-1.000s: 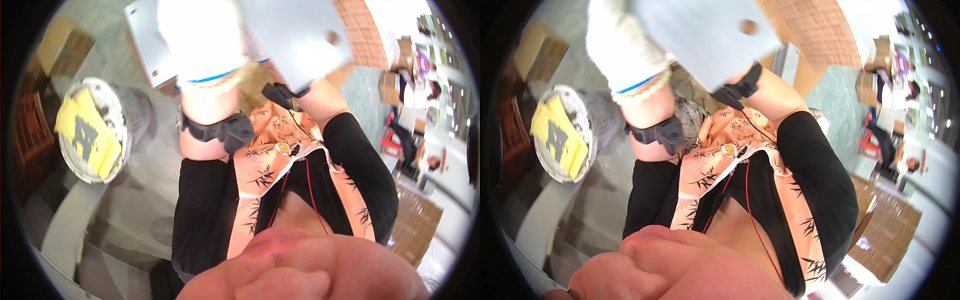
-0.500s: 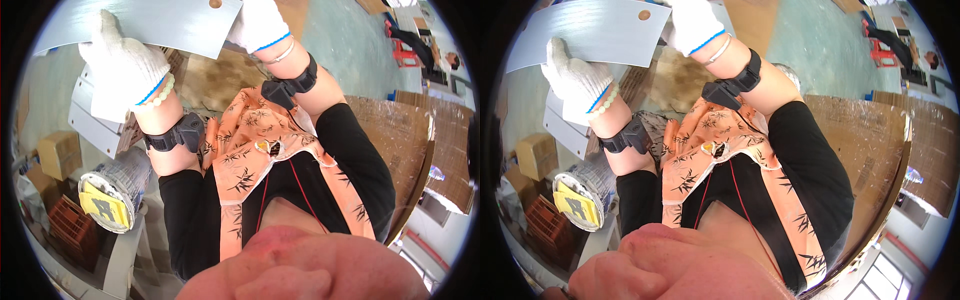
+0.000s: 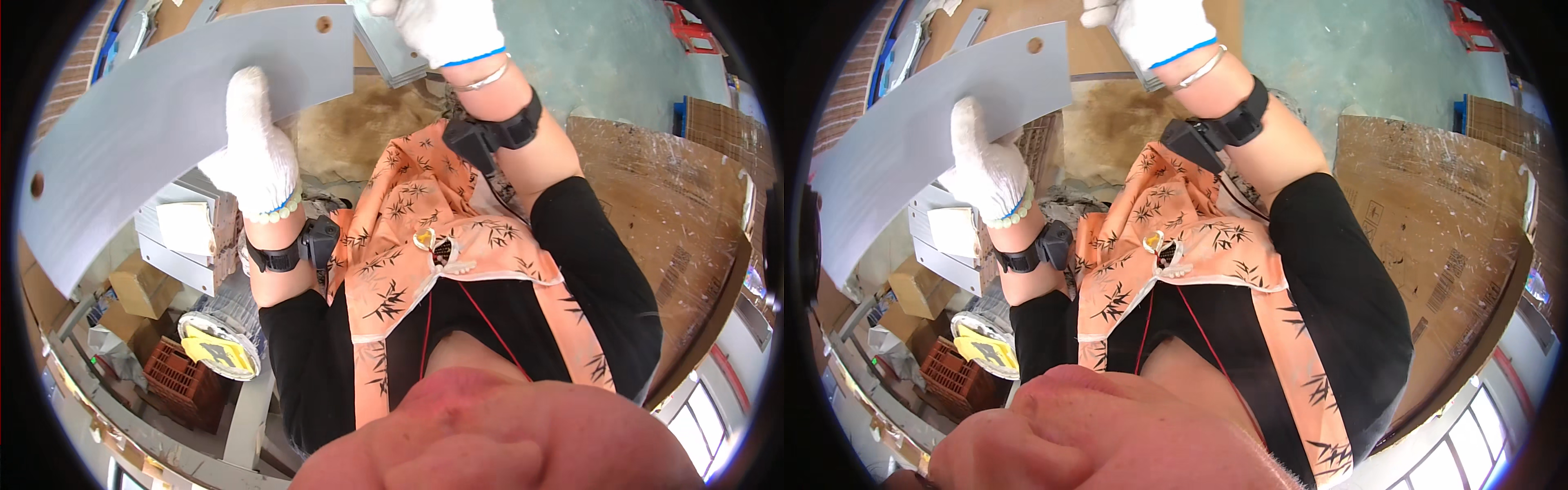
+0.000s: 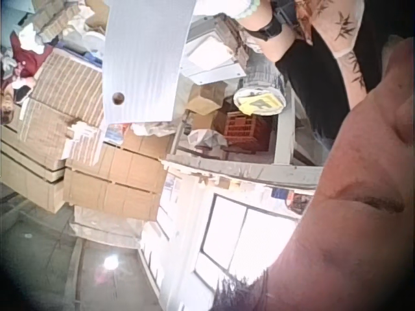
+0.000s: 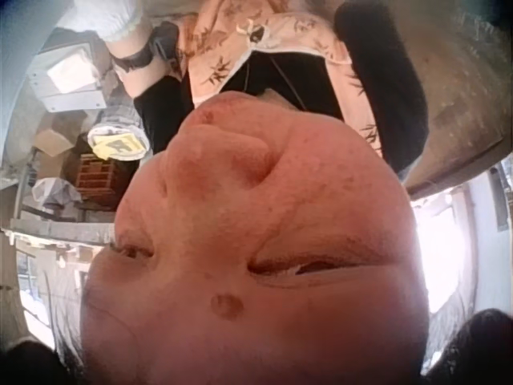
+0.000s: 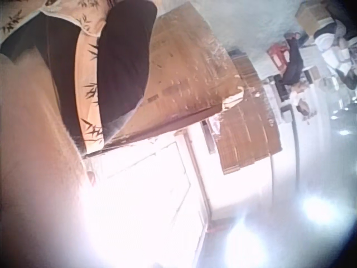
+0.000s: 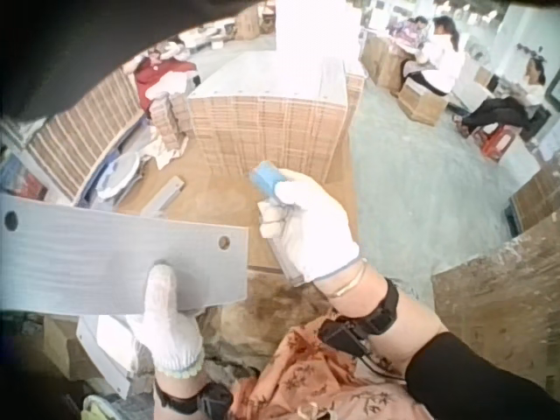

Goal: The person cleans metal furniture components with a cloth and applies blue labels to them.

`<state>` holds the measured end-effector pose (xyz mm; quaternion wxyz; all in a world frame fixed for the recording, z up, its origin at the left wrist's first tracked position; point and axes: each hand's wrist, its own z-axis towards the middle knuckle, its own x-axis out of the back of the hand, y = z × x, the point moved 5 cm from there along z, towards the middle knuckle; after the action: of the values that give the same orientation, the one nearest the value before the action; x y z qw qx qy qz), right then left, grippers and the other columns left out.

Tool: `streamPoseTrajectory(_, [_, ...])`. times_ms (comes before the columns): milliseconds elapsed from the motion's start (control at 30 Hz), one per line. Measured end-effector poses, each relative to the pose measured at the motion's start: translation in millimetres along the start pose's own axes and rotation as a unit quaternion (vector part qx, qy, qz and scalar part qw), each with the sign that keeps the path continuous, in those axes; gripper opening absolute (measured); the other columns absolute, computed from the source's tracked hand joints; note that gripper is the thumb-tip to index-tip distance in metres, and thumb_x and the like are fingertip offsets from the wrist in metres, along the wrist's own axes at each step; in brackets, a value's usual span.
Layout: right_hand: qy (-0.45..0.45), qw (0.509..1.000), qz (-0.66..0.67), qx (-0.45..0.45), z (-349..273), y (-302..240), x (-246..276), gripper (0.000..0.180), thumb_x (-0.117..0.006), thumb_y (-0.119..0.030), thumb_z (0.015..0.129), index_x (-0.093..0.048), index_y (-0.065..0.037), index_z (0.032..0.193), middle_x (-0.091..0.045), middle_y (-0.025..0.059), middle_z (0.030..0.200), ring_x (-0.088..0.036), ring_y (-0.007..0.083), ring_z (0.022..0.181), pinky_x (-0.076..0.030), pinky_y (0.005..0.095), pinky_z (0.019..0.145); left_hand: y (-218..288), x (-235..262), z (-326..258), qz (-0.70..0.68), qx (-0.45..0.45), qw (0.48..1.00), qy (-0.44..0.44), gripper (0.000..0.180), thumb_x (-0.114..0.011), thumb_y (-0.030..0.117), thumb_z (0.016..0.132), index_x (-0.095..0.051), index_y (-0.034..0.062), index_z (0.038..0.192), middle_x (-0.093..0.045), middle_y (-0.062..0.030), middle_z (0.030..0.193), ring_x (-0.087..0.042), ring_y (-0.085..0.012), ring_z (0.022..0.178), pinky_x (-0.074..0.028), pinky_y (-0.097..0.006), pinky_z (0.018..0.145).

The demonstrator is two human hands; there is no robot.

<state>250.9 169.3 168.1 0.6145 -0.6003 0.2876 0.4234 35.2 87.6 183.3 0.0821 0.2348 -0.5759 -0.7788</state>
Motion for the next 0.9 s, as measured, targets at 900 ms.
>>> streamPoseTrajectory(900, [0.014,0.991,-0.132,-0.024,-6,-20,-5,0.025,-0.059,-0.012,0.098,-0.06,0.0,0.12,-0.067,0.0102,0.086,-0.063,0.0146,0.067,-0.046,0.0196,0.048,15,-25,53,-0.2,-0.041,0.971,0.125,0.037,-0.072,0.027,0.083,-0.064,-0.0022,0.103,-0.064,-0.0108,0.09,-0.05,-0.02,0.058,-0.042,-0.029,0.056])
